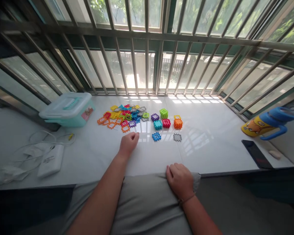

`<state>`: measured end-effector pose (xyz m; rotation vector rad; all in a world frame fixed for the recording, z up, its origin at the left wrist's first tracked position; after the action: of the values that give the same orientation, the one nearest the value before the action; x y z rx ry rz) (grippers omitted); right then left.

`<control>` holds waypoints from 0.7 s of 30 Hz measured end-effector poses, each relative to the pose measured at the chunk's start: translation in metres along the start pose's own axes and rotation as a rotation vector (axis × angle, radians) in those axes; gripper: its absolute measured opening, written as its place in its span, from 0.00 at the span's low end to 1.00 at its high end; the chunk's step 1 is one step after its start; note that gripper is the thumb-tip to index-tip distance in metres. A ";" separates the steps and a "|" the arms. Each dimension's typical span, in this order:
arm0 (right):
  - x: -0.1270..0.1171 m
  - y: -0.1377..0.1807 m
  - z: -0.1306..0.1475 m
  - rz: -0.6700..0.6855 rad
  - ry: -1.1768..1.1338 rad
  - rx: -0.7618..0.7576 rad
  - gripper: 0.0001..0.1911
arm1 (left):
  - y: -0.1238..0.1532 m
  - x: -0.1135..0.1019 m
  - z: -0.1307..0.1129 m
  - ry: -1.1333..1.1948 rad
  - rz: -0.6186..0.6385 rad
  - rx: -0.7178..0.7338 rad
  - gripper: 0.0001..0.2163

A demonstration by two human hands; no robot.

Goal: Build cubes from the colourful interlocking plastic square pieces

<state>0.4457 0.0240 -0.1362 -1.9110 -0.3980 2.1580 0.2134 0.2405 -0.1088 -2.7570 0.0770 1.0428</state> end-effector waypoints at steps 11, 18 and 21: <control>0.012 0.003 0.000 -0.157 0.020 -0.013 0.23 | 0.261 -0.047 0.070 -0.261 0.014 0.212 0.19; 0.012 0.003 -0.002 -0.117 -0.020 -0.013 0.24 | 0.311 -0.062 0.086 -0.333 0.106 0.193 0.19; 0.013 0.005 -0.004 -0.093 -0.033 -0.017 0.24 | 0.299 -0.057 0.085 -0.361 0.175 0.118 0.20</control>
<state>0.4479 0.0241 -0.1501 -1.8298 -0.5025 2.1356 0.0809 -0.0371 -0.1819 -2.4486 0.3194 1.5110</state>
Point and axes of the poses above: each hand's wrist, its own y-axis away from the middle knuckle, its own x-axis out of the palm, z = x × y, the point moved 3 cm from there along -y, towards the middle knuckle, and after that the axes turned 1 degree about -y, right-handed, at the moved point
